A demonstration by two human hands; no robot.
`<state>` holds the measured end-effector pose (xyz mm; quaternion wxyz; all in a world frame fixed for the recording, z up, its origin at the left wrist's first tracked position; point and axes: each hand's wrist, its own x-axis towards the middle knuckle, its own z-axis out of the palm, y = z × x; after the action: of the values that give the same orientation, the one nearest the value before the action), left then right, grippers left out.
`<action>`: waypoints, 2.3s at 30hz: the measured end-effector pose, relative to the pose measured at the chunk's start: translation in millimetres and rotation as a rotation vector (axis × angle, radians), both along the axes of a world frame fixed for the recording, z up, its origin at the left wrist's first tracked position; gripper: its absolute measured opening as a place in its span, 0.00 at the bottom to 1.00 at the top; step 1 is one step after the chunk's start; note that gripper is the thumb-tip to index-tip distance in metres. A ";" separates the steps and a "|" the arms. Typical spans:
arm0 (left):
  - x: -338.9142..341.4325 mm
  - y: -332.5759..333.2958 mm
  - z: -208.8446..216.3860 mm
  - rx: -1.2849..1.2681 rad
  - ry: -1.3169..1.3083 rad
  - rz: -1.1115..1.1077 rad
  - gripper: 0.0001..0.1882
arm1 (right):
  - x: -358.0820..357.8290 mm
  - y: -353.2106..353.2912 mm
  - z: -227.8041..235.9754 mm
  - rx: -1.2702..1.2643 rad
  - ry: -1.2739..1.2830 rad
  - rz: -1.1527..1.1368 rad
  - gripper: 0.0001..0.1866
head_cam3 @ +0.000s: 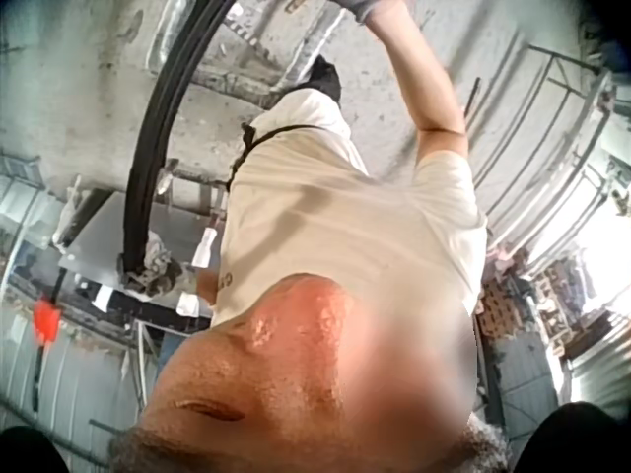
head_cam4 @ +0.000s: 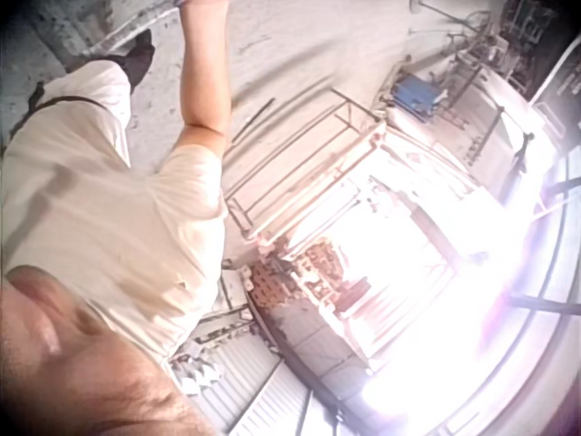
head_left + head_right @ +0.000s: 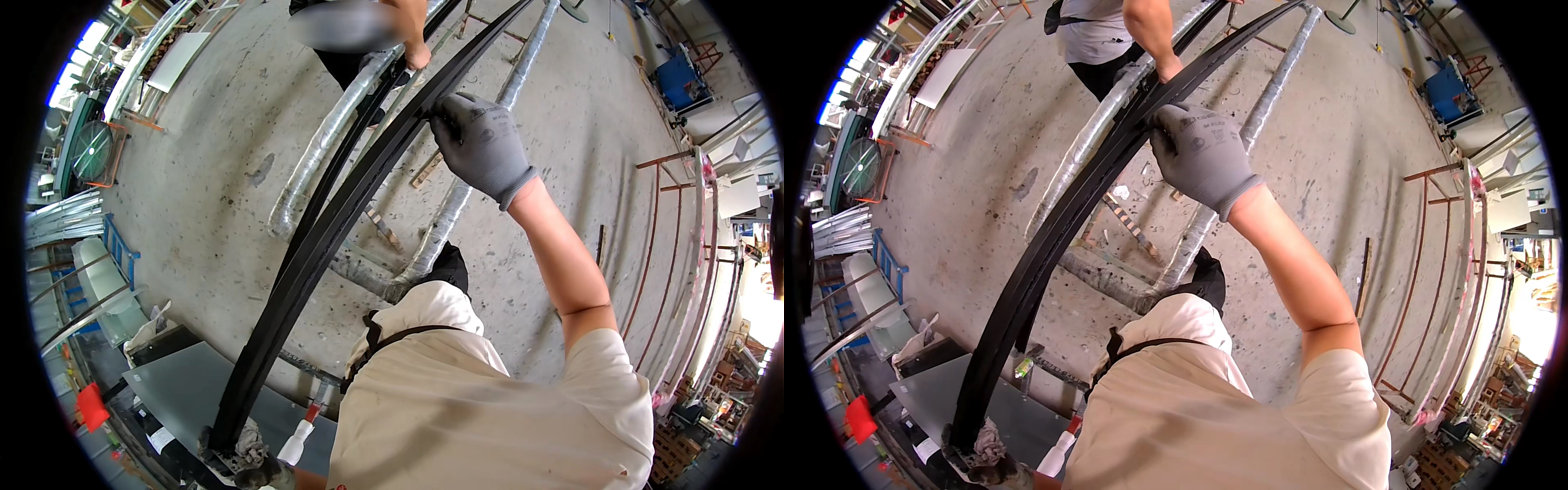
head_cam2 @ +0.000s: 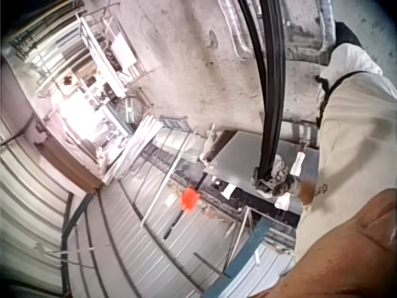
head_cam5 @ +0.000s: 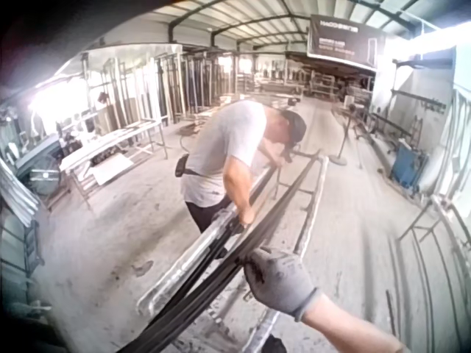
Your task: The person wipes long black metal frame components with a white cloth while standing in a workshop. A coworker assists by wiping other sections of the frame simultaneously. The person handles the frame pieces, turning them over to clean different sides.
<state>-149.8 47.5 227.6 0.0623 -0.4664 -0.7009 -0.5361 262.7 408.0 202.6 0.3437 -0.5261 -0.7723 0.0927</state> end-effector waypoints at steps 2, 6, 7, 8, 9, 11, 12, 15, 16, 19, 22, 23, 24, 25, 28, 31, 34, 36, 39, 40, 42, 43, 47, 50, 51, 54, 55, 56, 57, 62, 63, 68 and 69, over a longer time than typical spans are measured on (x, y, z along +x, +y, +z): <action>-1.9 -0.2 0.9 0.004 0.000 -0.007 0.58 | 1.6 -1.6 1.9 -0.009 0.010 0.006 0.04; -2.9 -2.6 3.4 0.012 -0.002 -0.016 0.58 | -0.7 -2.9 -1.2 0.007 -0.004 0.028 0.05; -2.8 -6.2 4.0 0.012 -0.006 -0.024 0.58 | 0.4 -3.6 0.3 -0.012 -0.021 0.026 0.05; -3.2 -8.8 5.9 0.014 -0.008 -0.027 0.58 | 0.1 -4.2 1.8 -0.031 -0.036 0.027 0.06; -3.9 -11.1 7.1 0.015 -0.012 -0.033 0.58 | -0.6 -4.4 2.7 -0.034 -0.020 0.033 0.06; -5.8 -15.1 8.1 0.013 -0.025 -0.048 0.58 | -0.5 -5.1 3.5 -0.041 0.009 0.045 0.06; -7.3 -18.6 10.5 0.012 -0.037 -0.060 0.57 | -0.2 -6.4 4.3 -0.058 0.028 0.046 0.06; -5.9 -20.3 11.0 0.027 -0.065 -0.066 0.57 | -2.9 -11.9 7.7 -0.121 0.071 0.045 0.07; -2.5 -17.3 10.4 0.013 -0.037 -0.026 0.57 | -5.3 -15.1 10.7 -0.145 0.075 0.041 0.07; 3.5 -10.1 9.9 -0.021 0.063 0.074 0.59 | -11.9 -19.4 9.9 -0.087 0.116 0.066 0.07; -0.6 -10.9 9.1 -0.045 0.180 0.131 0.60 | -16.3 -24.6 10.8 -0.086 0.175 0.105 0.07; -4.1 -11.2 8.8 -0.052 0.209 0.148 0.60 | -17.5 -26.4 11.7 -0.103 0.194 0.118 0.07; -5.3 -12.4 9.2 -0.048 0.205 0.140 0.59 | -19.3 -28.8 11.3 -0.104 0.181 0.119 0.07; -5.1 -11.7 10.1 -0.041 0.201 0.133 0.59 | -21.3 -30.6 12.0 -0.101 0.165 0.121 0.07; -0.1 -9.9 14.3 -0.014 0.119 0.058 0.59 | -25.5 -35.6 8.4 -0.121 0.178 0.113 0.08; -2.4 -13.0 11.3 -0.027 0.089 0.043 0.58 | -27.8 -37.3 13.7 -0.141 0.154 0.099 0.08; -2.3 -12.6 8.5 0.000 0.003 -0.014 0.56 | -26.7 -36.6 15.0 -0.162 0.183 0.128 0.08; -0.9 -15.6 13.1 0.011 -0.085 -0.109 0.55 | -27.7 -37.6 12.2 -0.152 0.230 0.181 0.08; -8.6 -19.9 11.4 -0.009 -0.068 -0.132 0.56 | -30.9 -40.3 13.2 -0.146 0.264 0.236 0.06; -7.3 -17.3 12.1 -0.025 -0.049 -0.126 0.57 | -29.7 -39.2 16.0 -0.183 0.231 0.177 0.06; -1.6 -13.9 13.6 -0.065 -0.030 -0.097 0.58 | -24.5 -35.6 20.8 -0.257 0.166 0.056 0.07; 1.7 -12.6 15.8 -0.084 -0.026 -0.071 0.59 | -21.5 -29.7 12.8 -0.220 0.218 0.037 0.06; -13.6 -16.1 1.9 -0.019 -0.040 -0.023 0.61 | -13.3 -18.5 5.8 -0.082 0.083 -0.013 0.06; -6.6 -10.0 0.3 0.009 -0.047 -0.012 0.58 | -11.4 -14.6 4.5 -0.122 0.028 -0.085 0.07; 6.9 -3.0 2.1 0.036 -0.062 -0.050 0.55 | -13.9 -14.9 5.0 -0.082 0.018 -0.072 0.07; -4.6 -8.1 -0.9 0.011 -0.013 -0.031 0.46 | -6.6 -13.5 2.4 -0.039 0.016 -0.042 0.07; -24.7 -23.1 -11.5 -0.002 0.015 -0.001 0.42 | -3.6 -13.0 1.4 -0.025 0.016 -0.033 0.07; -46.4 -38.3 -23.3 -0.015 0.043 0.028 0.39 | -2.6 -17.1 1.1 -0.062 0.017 -0.022 0.07; -59.8 -53.2 -34.9 -0.013 0.075 0.081 0.35 | -10.6 -21.4 3.2 -0.084 0.022 0.014 0.07; 30.2 25.7 23.1 -0.156 0.664 0.104 0.24 | -20.4 -26.2 6.1 0.025 0.111 0.074 0.05; 55.9 50.3 30.4 -0.081 0.257 0.156 0.27 | -16.0 -26.2 1.7 0.025 0.078 0.043 0.05; 32.8 34.4 13.4 0.178 0.212 0.087 0.34 | -28.5 -35.6 15.4 -0.002 0.132 0.108 0.03; 29.1 33.0 9.9 0.215 0.207 0.090 0.35 | -33.3 -40.4 17.6 -0.029 0.136 0.128 0.03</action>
<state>-120.7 80.6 237.5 0.2078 -0.4779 -0.6494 -0.5538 229.4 367.6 220.3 0.3810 -0.4729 -0.7780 0.1610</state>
